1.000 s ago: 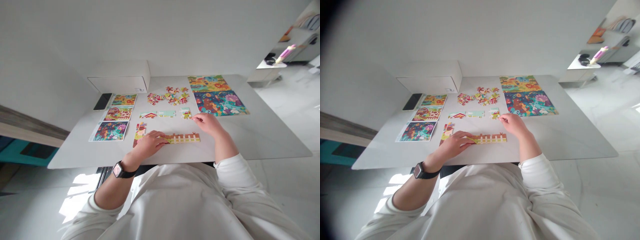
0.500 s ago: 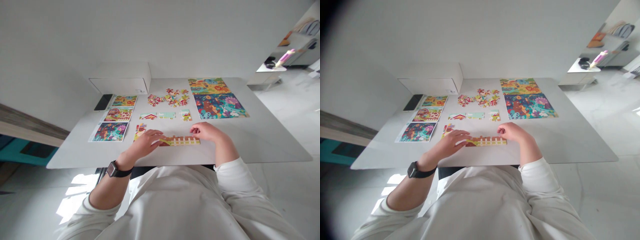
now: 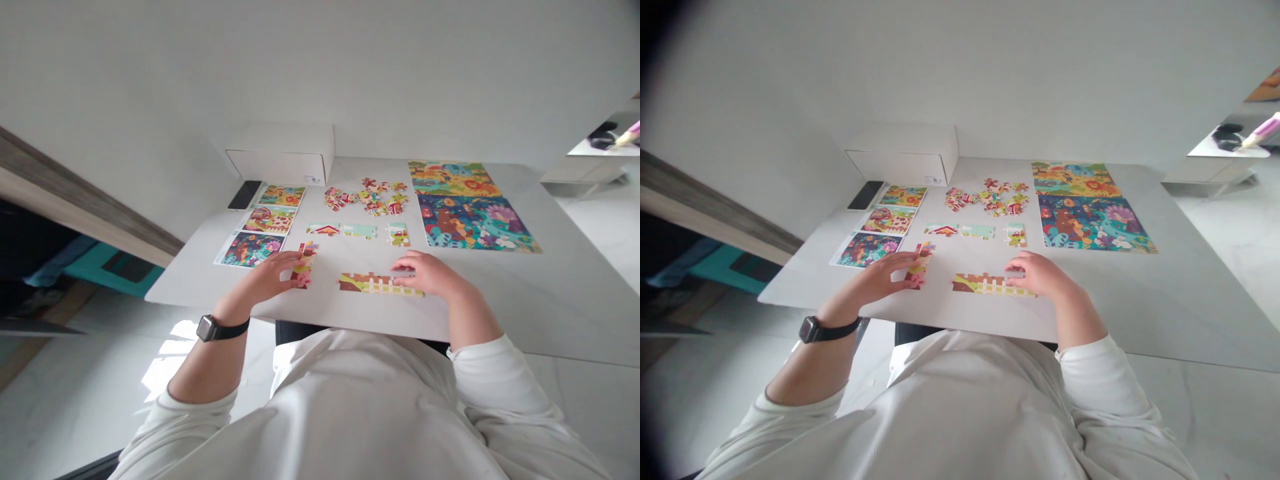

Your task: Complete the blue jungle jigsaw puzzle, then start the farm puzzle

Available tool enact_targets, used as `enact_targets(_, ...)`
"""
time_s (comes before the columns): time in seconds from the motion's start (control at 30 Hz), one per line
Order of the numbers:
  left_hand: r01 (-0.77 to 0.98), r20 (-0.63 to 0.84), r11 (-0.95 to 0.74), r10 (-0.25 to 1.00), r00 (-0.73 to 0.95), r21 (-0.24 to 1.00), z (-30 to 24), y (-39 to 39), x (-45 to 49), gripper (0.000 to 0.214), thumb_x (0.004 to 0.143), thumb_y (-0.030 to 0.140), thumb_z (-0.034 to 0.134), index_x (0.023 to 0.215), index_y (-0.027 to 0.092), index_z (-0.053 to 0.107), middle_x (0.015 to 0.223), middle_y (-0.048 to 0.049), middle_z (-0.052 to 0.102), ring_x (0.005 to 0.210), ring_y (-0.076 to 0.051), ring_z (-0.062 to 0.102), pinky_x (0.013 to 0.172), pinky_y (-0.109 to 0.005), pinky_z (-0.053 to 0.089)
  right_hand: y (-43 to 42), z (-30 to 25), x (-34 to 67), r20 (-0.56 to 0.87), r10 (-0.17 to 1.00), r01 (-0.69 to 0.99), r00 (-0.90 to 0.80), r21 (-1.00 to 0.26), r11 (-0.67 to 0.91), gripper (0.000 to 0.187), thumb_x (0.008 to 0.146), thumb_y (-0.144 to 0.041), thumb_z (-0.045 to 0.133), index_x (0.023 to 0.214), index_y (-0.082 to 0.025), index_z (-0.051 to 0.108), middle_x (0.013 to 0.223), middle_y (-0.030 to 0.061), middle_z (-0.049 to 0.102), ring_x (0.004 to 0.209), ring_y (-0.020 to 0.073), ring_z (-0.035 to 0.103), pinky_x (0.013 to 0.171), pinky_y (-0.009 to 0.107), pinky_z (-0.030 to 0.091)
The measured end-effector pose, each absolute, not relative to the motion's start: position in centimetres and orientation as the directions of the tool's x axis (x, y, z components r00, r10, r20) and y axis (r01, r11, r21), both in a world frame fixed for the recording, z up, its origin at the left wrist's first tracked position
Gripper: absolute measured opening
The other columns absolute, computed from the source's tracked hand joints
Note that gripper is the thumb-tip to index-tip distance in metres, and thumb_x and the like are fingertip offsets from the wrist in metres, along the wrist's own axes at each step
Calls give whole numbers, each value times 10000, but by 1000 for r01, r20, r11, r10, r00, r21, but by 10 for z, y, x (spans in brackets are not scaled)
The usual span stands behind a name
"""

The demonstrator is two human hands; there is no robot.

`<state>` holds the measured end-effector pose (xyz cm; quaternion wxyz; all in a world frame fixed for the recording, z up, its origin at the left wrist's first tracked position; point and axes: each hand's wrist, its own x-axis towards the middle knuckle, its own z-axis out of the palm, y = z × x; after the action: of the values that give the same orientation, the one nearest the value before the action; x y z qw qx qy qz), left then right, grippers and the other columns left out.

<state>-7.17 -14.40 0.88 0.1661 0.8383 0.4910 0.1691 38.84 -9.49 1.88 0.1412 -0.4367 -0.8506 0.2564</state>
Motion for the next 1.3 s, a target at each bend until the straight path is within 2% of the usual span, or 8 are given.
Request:
enact_targets(0.1, 778, 106, -443, 889, 446, 446, 7, -144, -71, 580, 1001, 629, 664, 1484, 312, 712, 1580, -94, 642, 1434, -315, 611, 1272, -495, 468, -97, 16, 382, 21, 791, 644, -612, -568, 513, 219, 893, -332, 811, 1101, -268, 838, 1040, 56, 742, 885, 207, 705, 820, 324, 560)
enact_targets(0.3, 768, 125, -453, 885, 448, 452, 6, -144, -67, 507, 1012, 530, 676, 1461, 301, 729, 1596, -92, 629, 1451, -308, 600, 1294, -495, 441, -96, 11, 379, 17, 783, 628, -622, -587, 511, 189, 895, -317, 783, 1068, -267, 840, 1019, 49, 733, 848, 199, 683, 789, 321, 542)
enact_targets(0.53, 764, 121, -457, 882, 455, 455, 7, -144, -67, 521, 1020, 540, 660, 1473, 290, 717, 1600, -99, 625, 1479, -305, 579, 1295, -497, 438, -96, 10, 378, 9, 791, 639, -612, -584, 500, 183, 914, -346, 776, 1064, -258, 833, 1037, 59, 732, 885, 203, 696, 800, 321, 546)
enact_targets(0.7, 762, 151, -473, 877, 457, 442, 6, -138, -70, 504, 1007, 573, 678, 1425, 301, 749, 1547, -118, 671, 1428, -347, 619, 1269, -557, 459, -99, 13, 375, 8, 795, 640, -607, -587, 495, 173, 965, -368, 734, 1068, -264, 826, 1030, 55, 736, 887, 200, 702, 808, 325, 547)
enact_targets(1.07, 746, 164, -487, 869, 468, 454, 6, -137, -63, 521, 1019, 589, 657, 1480, 353, 708, 1503, -93, 661, 1347, -280, 676, 1190, -428, 548, -100, 14, 373, 0, 807, 655, -591, -583, 480, 156, 966, -348, 738, 1069, -278, 832, 1051, 51, 742, 897, 203, 712, 814, 327, 552)
enact_targets(1.17, 753, 167, -498, 864, 475, 430, 8, -133, -63, 470, 1013, 559, 665, 1411, 325, 748, 1488, -98, 674, 1343, -287, 674, 1194, -455, 540, -100, 13, 373, 5, 804, 650, -595, -585, 485, 163, 975, -359, 732, 1072, -272, 830, 1038, 56, 740, 905, 206, 716, 825, 335, 563)
enact_targets(1.3, 785, 207, -501, 865, 457, 364, 19, -109, -62, 392, 1035, 502, 614, 1293, 266, 791, 1366, -112, 747, 1240, -284, 714, 1151, -473, 556, -99, 10, 373, 35, 805, 638, -592, -590, 494, 175, 979, -377, 725, 1073, -270, 827, 1019, 63, 754, 883, 211, 727, 830, 353, 584)
